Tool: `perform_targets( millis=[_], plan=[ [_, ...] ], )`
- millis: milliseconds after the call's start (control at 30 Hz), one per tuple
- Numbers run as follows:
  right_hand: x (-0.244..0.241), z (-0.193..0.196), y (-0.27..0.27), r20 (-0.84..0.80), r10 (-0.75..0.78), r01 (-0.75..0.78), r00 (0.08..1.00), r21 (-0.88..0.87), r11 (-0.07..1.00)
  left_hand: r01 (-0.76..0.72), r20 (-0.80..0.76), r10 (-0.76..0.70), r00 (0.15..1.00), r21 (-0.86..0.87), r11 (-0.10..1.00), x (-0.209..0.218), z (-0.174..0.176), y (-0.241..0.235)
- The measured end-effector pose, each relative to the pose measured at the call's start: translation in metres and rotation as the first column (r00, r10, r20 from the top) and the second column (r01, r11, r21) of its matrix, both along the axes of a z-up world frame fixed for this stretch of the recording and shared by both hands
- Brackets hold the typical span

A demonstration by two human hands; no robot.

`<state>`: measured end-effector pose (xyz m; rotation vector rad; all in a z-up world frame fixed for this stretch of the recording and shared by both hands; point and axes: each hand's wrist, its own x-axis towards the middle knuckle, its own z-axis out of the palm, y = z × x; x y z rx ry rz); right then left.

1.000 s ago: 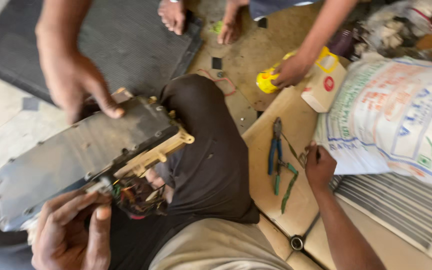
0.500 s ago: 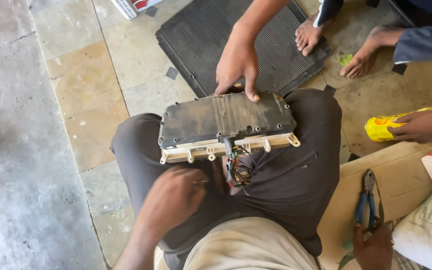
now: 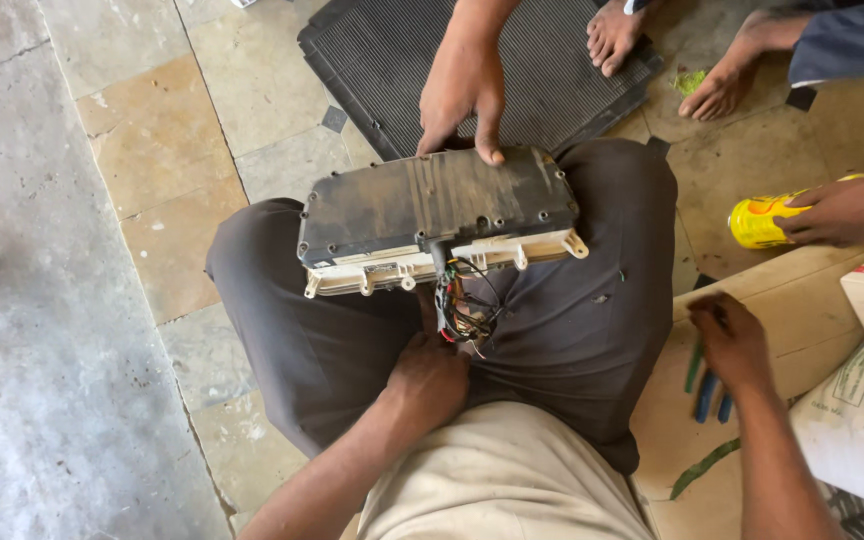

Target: The person sits on the floor and uses pliers to strip the insulation from the ends of several wires connected to a rectangular electronic device. They then twist the exposed wire ends together by hand.

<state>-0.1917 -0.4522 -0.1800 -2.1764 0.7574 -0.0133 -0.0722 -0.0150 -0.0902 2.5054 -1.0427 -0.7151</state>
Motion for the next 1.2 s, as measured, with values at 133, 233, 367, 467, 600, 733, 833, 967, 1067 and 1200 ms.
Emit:
perform_targets(
  millis=[133, 233, 367, 467, 600, 733, 833, 967, 1067, 1200],
  plan=[
    [0.029, 0.002, 0.033, -0.096, 0.053, -0.061, 0.994, -0.085, 0.994, 0.006, -0.054, -0.015, 0.998, -0.171, 0.985, -0.008, 0.029, 0.016],
    [0.028, -0.002, 0.046, 0.054, 0.097, -0.09, 0.994, -0.123, 0.988, -0.009, -0.227, -0.028, 0.974, -0.163, 0.987, -0.012, 0.049, 0.035],
    [0.026, -0.021, 0.034, -0.016, 0.018, -0.02, 1.0, -0.124, 0.992, -0.068, -0.206, 0.086, 0.975, 0.094, 0.993, 0.011, 0.023, 0.011],
    [0.027, -0.04, 0.021, 0.003, 0.037, -0.036, 0.999, -0.173, 0.984, -0.129, -0.17, 0.168, 0.971, 0.219, 0.967, 0.03, -0.018, -0.029],
    [0.019, -0.062, 0.022, 0.068, 0.109, -0.076, 0.992, -0.376, 0.923, -0.189, -0.173, 0.235, 0.957, 0.247, 0.951, 0.05, -0.046, -0.053],
    [0.02, -0.072, 0.027, 0.244, 0.118, -0.001, 0.963, -0.433, 0.901, -0.239, -0.181, 0.287, 0.941, 0.247, 0.939, 0.072, -0.046, -0.051],
    [0.011, -0.067, 0.021, 0.197, -0.068, 0.104, 0.978, -0.18, 0.978, -0.259, -0.213, 0.312, 0.926, 0.243, 0.935, 0.065, -0.047, -0.049],
    [0.016, -0.058, 0.02, 0.189, -0.12, 0.144, 0.975, -0.122, 0.982, -0.243, -0.223, 0.294, 0.93, 0.228, 0.943, 0.08, -0.047, -0.051],
    [0.027, -0.051, 0.027, 0.217, -0.242, 0.231, 0.946, 0.074, 0.97, -0.23, -0.231, 0.283, 0.931, 0.229, 0.946, 0.083, -0.048, -0.047],
    [0.045, -0.023, 0.029, 0.181, -0.524, 0.371, 0.832, 0.519, 0.77, -0.202, -0.258, 0.253, 0.933, 0.209, 0.957, 0.078, -0.043, -0.051]
  ],
)
